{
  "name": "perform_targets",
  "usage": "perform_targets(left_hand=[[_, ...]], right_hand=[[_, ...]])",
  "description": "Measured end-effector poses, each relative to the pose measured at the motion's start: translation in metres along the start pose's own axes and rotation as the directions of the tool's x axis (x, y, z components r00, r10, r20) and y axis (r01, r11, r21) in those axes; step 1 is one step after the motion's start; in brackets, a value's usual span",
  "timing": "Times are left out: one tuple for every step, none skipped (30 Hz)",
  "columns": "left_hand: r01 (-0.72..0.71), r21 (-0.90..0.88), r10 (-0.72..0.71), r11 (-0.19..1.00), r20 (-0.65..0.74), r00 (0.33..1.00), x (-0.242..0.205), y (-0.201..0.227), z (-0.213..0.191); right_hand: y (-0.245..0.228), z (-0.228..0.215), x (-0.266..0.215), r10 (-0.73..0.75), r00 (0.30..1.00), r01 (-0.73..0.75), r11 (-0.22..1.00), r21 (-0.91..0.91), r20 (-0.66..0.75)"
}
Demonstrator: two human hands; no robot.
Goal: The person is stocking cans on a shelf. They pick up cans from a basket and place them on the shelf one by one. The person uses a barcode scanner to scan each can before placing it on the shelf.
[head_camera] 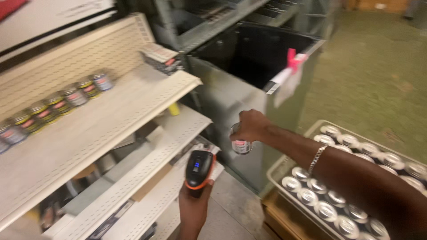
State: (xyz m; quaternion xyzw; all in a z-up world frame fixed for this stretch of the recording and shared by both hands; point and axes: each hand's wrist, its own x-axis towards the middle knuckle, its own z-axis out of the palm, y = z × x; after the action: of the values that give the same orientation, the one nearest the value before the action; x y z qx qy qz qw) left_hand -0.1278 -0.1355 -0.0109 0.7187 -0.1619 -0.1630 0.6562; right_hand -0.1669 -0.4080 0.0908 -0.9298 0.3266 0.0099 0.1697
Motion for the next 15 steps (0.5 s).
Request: perform_targets(left_hand=[[0.085, -0.045, -0.089, 0.995, -0.087, 0.992, -0.001, -0.006, 0.014], [0.091, -0.038, -0.093, 0.995, -0.054, 0.994, -0.004, -0.002, 0.026], [0.072, -0.025, -0.074, 0.997, -0.047, 0.996, -0.008, 0.002, 0.038], [0.056, -0.012, -0.056, 0.998, -0.033, 0.998, -0.012, 0.006, 0.050], [0.064, -0.003, -0.064, 0.998, 0.007, 0.998, -0.015, 0.008, 0.063], [0.030, -0.043, -0.027, 0.999, 0.064, 0.998, -0.019, 0.009, 0.077], [0.001, -0.087, 0.009, 0.996, 0.118, 0.993, -0.024, 0.010, 0.092], [0.010, -0.084, 0.004, 0.996, 0.159, 0.987, -0.028, 0.005, 0.109], [0.029, -0.080, -0.013, 0.996, 0.197, 0.980, -0.033, 0.001, 0.126], [0.052, -0.074, -0.034, 0.996, 0.233, 0.972, -0.036, -0.004, 0.139], [0.065, -0.068, -0.044, 0.996, 0.272, 0.961, -0.043, 0.003, 0.153], [0.065, -0.083, -0.036, 0.994, 0.311, 0.950, -0.049, 0.009, 0.166], [0.067, -0.098, -0.028, 0.993, 0.349, 0.937, -0.055, 0.016, 0.179], [0.074, -0.091, -0.034, 0.993, 0.377, 0.925, -0.062, 0.016, 0.189], [0.085, -0.076, -0.049, 0.993, 0.391, 0.919, -0.068, 0.016, 0.199]], right_hand=[[0.024, -0.001, -0.005, 0.047, 0.998, -0.046, 0.999, 0.024, -0.047], [0.045, -0.008, -0.016, 0.081, 0.995, -0.080, 0.996, 0.030, -0.049], [0.066, -0.015, -0.028, 0.117, 0.991, -0.113, 0.992, 0.051, -0.072], [0.088, -0.021, -0.042, 0.159, 0.983, -0.153, 0.985, 0.074, -0.093], [0.106, -0.031, -0.060, 0.200, 0.975, -0.193, 0.978, 0.082, -0.092], [0.124, -0.039, -0.078, 0.244, 0.964, -0.230, 0.965, 0.122, -0.110], [0.141, -0.046, -0.098, 0.288, 0.949, -0.266, 0.950, 0.162, -0.127], [0.159, -0.054, -0.120, 0.327, 0.936, -0.305, 0.938, 0.168, -0.129], [0.174, -0.062, -0.142, 0.375, 0.921, -0.347, 0.913, 0.214, -0.107], [0.185, -0.069, -0.163, 0.422, 0.903, -0.390, 0.884, 0.257, -0.081], [0.212, -0.062, -0.172, 0.459, 0.885, -0.426, 0.866, 0.262, -0.078], [0.239, -0.053, -0.181, 0.481, 0.870, -0.457, 0.870, 0.183, -0.112], [0.265, -0.045, -0.192, 0.499, 0.854, -0.488, 0.866, 0.103, -0.146], [0.281, -0.039, -0.209, 0.526, 0.838, -0.514, 0.851, 0.110, -0.144], [0.295, -0.034, -0.227, 0.564, 0.816, -0.558, 0.826, 0.078, -0.125]])
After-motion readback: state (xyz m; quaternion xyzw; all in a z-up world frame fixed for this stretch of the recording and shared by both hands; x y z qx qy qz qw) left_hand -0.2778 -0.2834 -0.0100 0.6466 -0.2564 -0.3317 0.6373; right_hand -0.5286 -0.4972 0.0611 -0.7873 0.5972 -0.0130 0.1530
